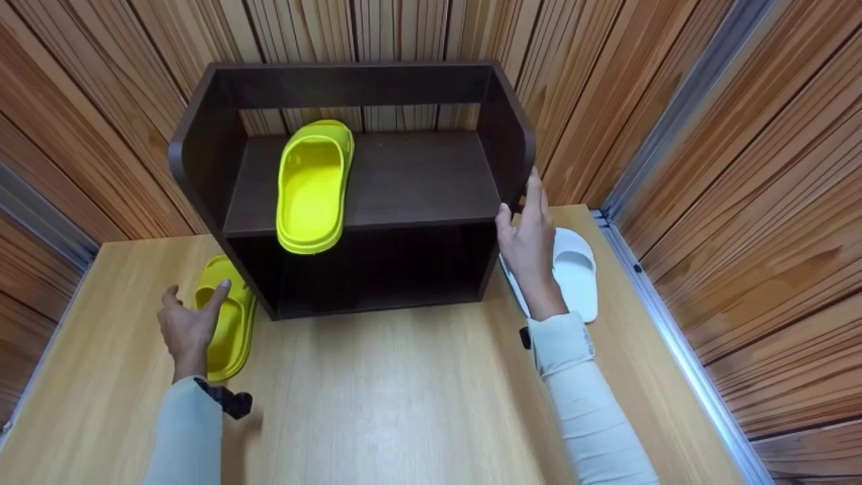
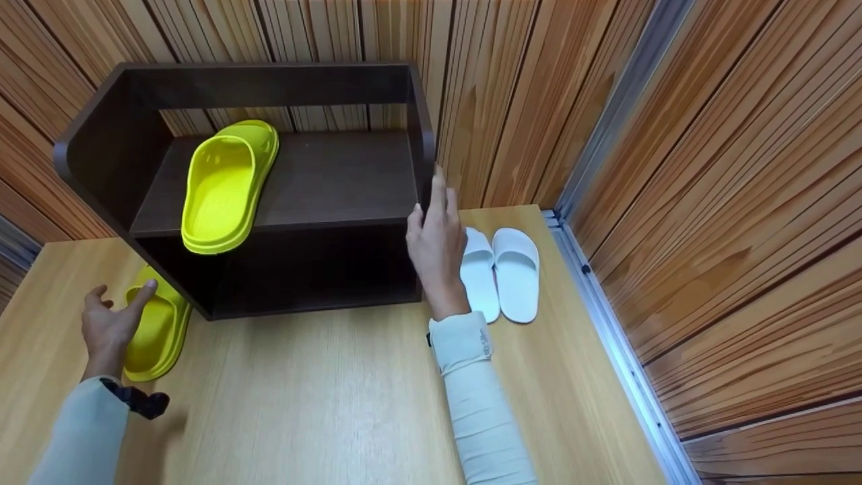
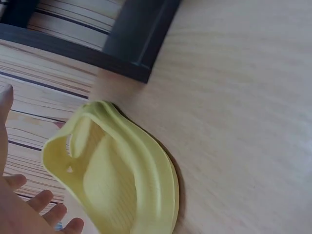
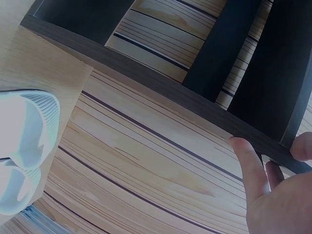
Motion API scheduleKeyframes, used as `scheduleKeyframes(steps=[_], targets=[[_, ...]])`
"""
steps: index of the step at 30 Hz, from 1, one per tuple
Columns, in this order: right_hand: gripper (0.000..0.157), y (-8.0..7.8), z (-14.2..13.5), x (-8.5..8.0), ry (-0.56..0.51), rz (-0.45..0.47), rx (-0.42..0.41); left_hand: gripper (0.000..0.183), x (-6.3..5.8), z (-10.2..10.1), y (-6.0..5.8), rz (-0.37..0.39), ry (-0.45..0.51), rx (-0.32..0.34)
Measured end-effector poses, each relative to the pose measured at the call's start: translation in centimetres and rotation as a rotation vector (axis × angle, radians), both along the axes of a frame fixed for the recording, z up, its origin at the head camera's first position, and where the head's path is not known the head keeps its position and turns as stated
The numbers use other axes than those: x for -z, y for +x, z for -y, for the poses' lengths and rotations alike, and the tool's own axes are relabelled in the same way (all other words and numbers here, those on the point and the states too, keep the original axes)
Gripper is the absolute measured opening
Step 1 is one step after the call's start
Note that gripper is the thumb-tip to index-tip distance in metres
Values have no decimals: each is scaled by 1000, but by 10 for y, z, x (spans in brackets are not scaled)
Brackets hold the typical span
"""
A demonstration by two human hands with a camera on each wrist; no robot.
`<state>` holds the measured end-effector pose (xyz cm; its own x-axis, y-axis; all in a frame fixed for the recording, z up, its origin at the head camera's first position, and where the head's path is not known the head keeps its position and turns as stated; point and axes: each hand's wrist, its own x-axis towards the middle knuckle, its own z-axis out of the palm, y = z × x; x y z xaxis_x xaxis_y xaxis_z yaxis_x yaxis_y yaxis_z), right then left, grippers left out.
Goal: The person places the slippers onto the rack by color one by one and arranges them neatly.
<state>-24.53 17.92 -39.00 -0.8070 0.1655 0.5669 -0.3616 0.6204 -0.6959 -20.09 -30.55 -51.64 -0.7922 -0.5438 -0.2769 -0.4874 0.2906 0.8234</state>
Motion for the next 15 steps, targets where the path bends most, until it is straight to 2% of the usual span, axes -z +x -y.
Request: scheduleKeyframes(steps=[8, 15], targets=[[63, 1, 1, -1, 12, -9, 4, 116, 4, 5, -12, 140, -52, 60], [63, 0, 0, -1, 31, -21, 13, 109, 6, 5, -18, 130, -86, 109]])
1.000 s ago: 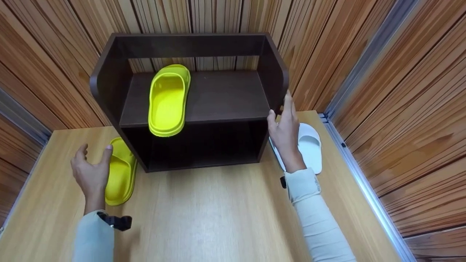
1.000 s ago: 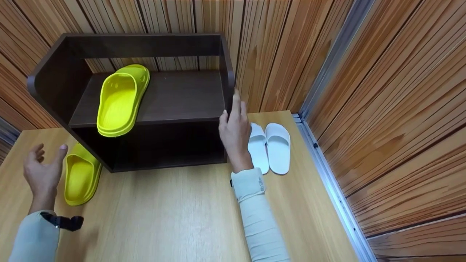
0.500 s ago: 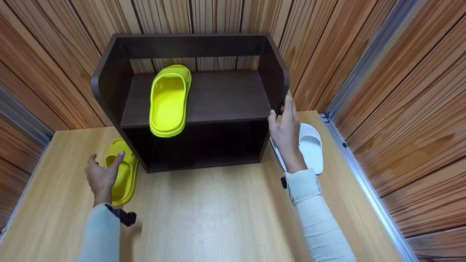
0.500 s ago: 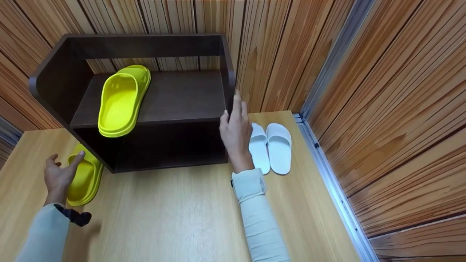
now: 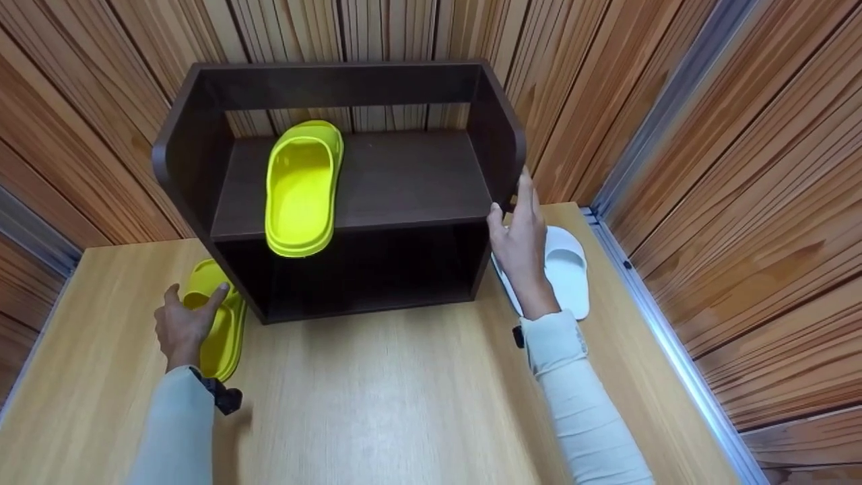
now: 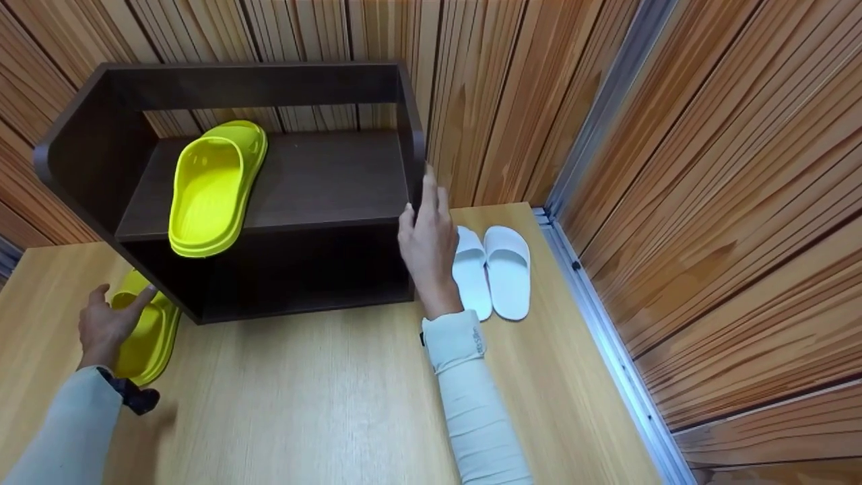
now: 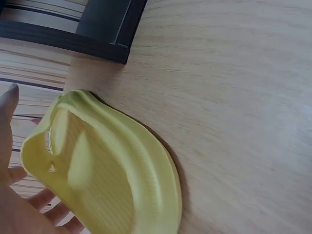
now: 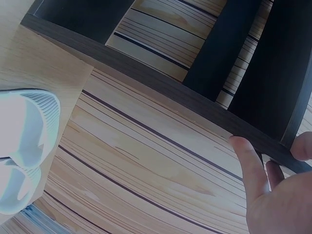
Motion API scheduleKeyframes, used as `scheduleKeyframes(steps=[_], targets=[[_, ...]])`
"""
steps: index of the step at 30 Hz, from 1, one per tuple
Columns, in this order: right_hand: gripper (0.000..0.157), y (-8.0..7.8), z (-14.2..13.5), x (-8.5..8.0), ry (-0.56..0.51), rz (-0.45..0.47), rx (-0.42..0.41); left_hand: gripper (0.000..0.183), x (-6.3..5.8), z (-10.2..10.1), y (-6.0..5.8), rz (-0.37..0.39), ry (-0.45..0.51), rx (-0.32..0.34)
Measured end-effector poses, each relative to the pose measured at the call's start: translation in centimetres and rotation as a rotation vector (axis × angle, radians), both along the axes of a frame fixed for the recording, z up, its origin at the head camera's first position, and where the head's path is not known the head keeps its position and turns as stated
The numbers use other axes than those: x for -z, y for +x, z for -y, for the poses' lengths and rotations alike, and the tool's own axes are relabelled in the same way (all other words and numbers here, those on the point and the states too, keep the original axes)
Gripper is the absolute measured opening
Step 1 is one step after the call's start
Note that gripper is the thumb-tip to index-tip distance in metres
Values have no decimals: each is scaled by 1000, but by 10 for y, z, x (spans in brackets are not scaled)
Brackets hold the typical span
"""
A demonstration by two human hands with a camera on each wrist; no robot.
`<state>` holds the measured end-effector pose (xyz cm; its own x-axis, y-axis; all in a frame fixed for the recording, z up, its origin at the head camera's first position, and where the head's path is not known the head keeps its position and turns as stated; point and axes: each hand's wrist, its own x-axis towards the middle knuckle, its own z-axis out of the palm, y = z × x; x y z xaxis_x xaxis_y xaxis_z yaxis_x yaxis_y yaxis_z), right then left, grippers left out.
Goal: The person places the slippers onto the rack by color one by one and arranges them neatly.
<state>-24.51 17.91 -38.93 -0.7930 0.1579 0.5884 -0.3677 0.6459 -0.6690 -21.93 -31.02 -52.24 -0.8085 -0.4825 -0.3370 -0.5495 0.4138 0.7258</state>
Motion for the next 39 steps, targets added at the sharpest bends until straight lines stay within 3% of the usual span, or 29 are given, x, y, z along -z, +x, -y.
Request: scheduleKeyframes(steps=[10, 23, 32, 39], targets=[[63, 0, 0, 0, 4, -6, 11, 102, 1, -3, -4, 24, -49, -1], [64, 2, 0, -1, -4, 47, 12, 74, 3, 0, -3, -3, -57, 3], [63, 2, 0, -1, -10, 62, 16, 70, 5, -1, 2, -44, -126, -20], [64, 1, 0, -1, -2, 39, 16, 67, 10, 2, 7, -110, -112, -24]])
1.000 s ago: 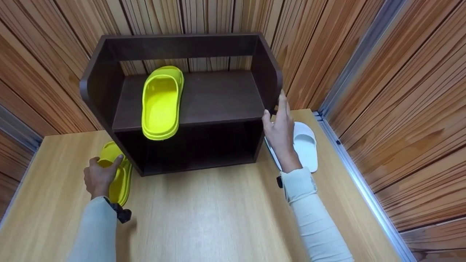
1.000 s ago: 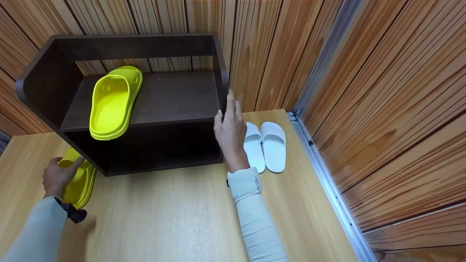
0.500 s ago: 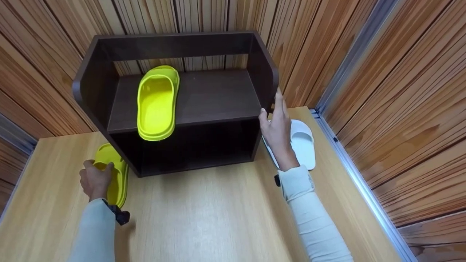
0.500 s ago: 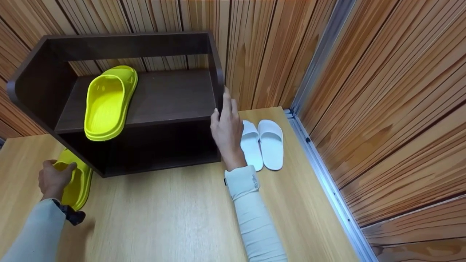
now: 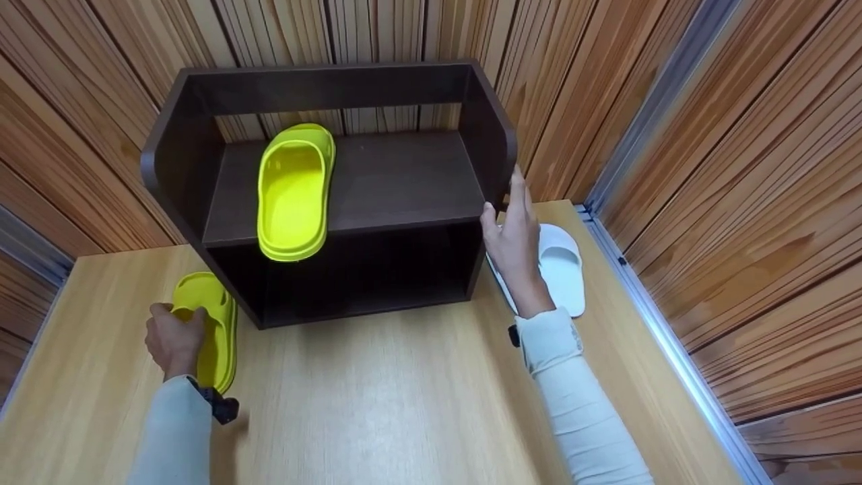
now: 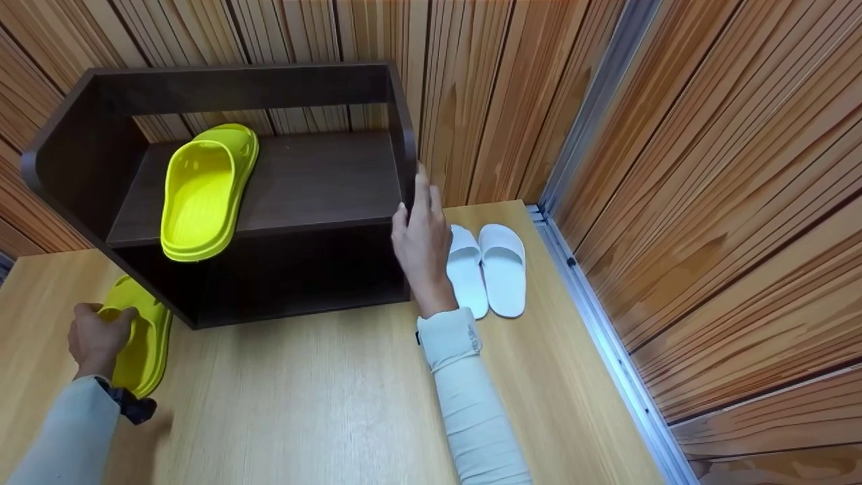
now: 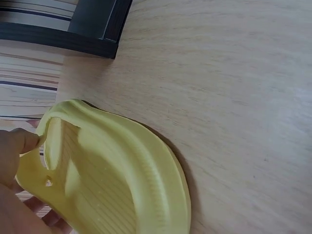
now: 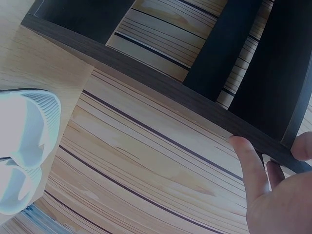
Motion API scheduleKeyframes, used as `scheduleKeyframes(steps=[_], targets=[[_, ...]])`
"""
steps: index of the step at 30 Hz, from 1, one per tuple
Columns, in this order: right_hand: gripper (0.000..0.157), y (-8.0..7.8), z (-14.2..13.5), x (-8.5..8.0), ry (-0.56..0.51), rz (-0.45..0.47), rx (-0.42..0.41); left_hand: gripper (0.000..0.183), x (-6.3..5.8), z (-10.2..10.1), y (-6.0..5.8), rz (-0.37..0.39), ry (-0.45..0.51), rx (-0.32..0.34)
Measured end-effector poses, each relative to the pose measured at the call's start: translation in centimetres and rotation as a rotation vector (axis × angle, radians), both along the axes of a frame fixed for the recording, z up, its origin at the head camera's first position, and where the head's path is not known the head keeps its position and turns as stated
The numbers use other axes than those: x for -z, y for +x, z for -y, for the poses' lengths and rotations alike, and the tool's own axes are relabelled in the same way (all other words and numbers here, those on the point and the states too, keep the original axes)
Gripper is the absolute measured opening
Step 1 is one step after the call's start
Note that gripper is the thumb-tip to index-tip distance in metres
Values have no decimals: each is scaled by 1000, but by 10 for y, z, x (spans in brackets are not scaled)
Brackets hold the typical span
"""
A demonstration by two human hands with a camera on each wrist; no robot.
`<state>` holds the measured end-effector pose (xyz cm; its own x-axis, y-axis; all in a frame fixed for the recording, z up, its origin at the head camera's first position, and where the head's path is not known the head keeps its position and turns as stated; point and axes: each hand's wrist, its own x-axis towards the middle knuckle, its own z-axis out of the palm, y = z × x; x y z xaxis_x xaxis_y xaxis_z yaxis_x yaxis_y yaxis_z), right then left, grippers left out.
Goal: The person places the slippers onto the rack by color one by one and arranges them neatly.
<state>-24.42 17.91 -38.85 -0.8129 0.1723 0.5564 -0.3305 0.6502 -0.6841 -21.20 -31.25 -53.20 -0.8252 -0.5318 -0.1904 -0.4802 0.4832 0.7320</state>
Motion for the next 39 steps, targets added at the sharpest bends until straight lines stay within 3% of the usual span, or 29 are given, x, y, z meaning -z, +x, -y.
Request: scheduleKeyframes(steps=[14, 30, 39], targets=[[63, -1, 0, 0, -6, 3, -10, 63, -3, 2, 3, -88, 57, -53], [63, 0, 1, 0, 1, -5, -4, 67, -27, 11, 16, -161, 112, -118], [59, 0, -1, 1, 25, -48, -17, 65, -52, 12, 30, -243, 119, -163]])
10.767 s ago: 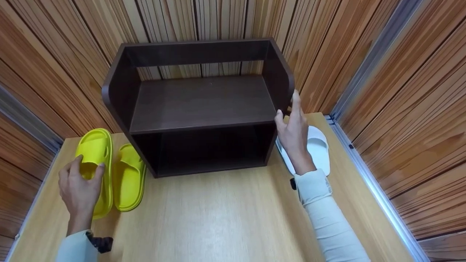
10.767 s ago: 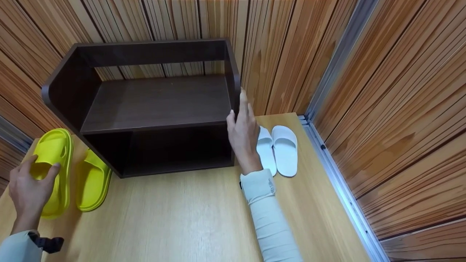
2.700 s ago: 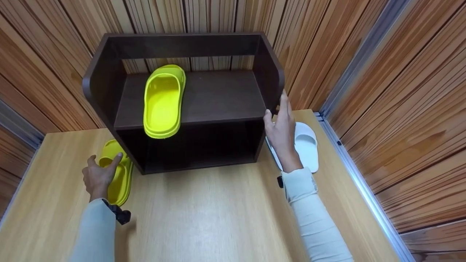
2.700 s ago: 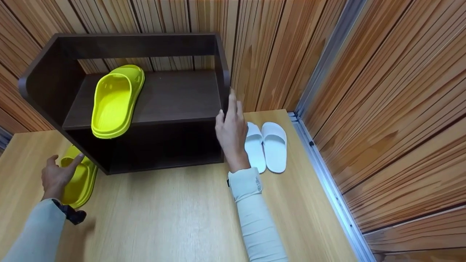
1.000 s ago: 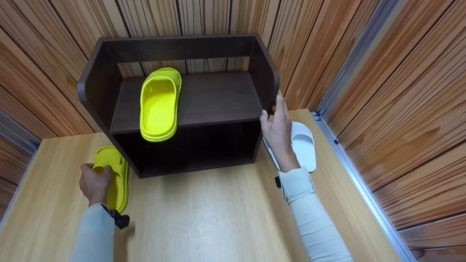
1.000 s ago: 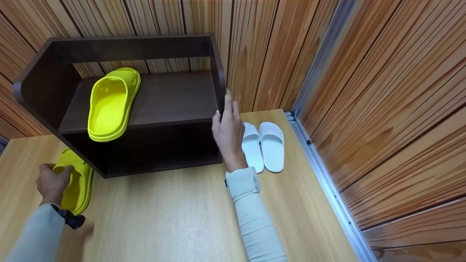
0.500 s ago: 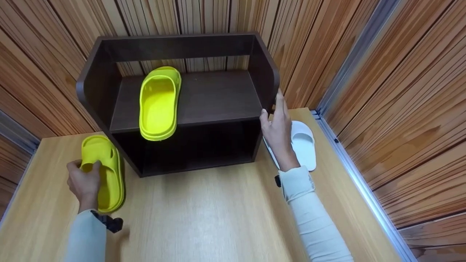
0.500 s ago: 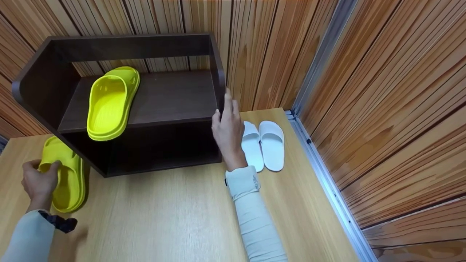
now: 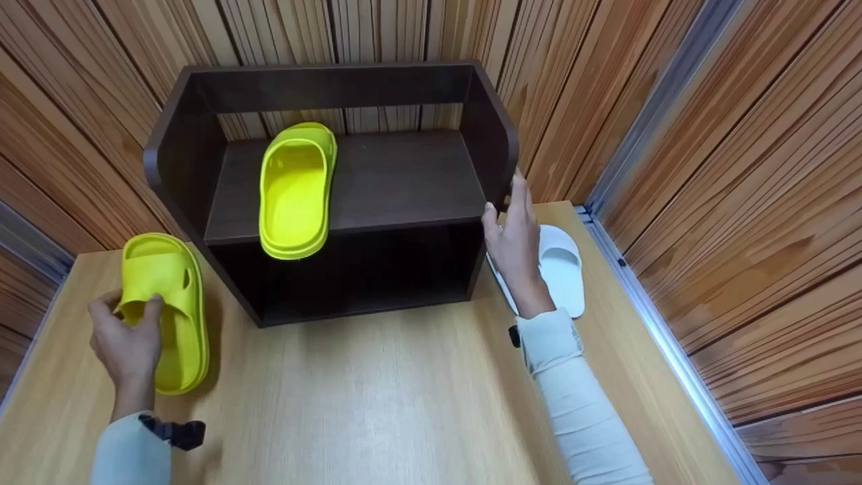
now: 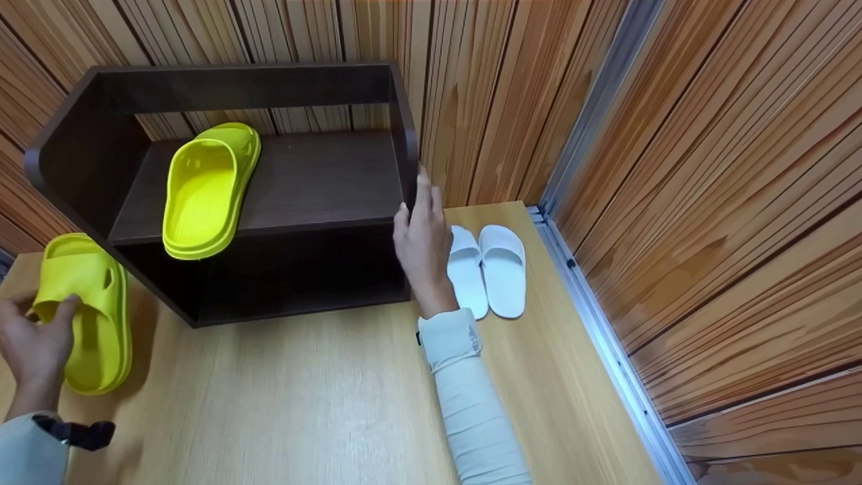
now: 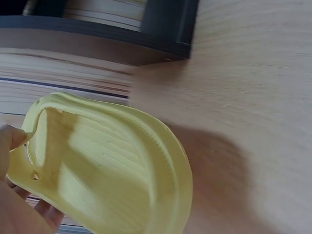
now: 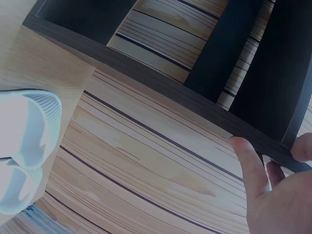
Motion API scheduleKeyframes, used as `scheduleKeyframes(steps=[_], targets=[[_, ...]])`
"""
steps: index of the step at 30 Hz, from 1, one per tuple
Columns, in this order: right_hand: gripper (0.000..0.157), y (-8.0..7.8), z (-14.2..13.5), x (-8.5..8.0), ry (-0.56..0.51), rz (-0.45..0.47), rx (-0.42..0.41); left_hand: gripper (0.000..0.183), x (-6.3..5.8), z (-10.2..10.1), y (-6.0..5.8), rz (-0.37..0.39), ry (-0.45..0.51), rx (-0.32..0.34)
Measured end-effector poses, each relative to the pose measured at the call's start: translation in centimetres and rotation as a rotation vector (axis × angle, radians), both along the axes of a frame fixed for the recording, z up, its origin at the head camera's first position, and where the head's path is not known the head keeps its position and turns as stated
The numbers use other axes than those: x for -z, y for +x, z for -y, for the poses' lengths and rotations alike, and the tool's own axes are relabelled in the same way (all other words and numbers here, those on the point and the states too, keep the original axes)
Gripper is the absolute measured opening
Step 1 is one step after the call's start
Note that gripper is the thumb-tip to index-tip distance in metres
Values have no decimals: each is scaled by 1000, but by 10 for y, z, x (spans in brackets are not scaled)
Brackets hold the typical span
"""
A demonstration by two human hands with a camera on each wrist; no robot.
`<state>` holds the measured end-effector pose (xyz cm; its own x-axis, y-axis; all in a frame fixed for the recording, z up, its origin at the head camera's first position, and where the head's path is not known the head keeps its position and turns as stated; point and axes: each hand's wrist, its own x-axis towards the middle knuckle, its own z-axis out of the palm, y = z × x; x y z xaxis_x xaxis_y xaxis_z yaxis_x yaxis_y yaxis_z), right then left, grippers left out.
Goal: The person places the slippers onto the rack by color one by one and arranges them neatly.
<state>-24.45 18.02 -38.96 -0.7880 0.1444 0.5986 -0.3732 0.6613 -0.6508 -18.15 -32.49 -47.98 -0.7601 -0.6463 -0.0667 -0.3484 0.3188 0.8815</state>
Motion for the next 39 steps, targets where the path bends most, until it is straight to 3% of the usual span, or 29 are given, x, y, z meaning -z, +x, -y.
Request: scheduleKeyframes(steps=[7, 15, 20, 28, 33, 39], targets=[[58, -1, 0, 0, -14, 4, -9, 64, -21, -5, 16, -54, 23, 12], [58, 1, 3, 0, -14, 35, -7, 61, -35, -9, 34, -109, 2, 0], [58, 1, 2, -1, -16, 12, -2, 59, -42, -12, 41, -192, -64, -11], [58, -1, -1, 1, -8, -15, 1, 56, -55, -23, 51, -432, -265, 1], [58, 1, -1, 0, -18, 6, -1, 56, -65, -28, 52, -494, -302, 25], [58, 0, 1, -1, -26, 33, -8, 55, -69, -31, 57, -528, -324, 2]])
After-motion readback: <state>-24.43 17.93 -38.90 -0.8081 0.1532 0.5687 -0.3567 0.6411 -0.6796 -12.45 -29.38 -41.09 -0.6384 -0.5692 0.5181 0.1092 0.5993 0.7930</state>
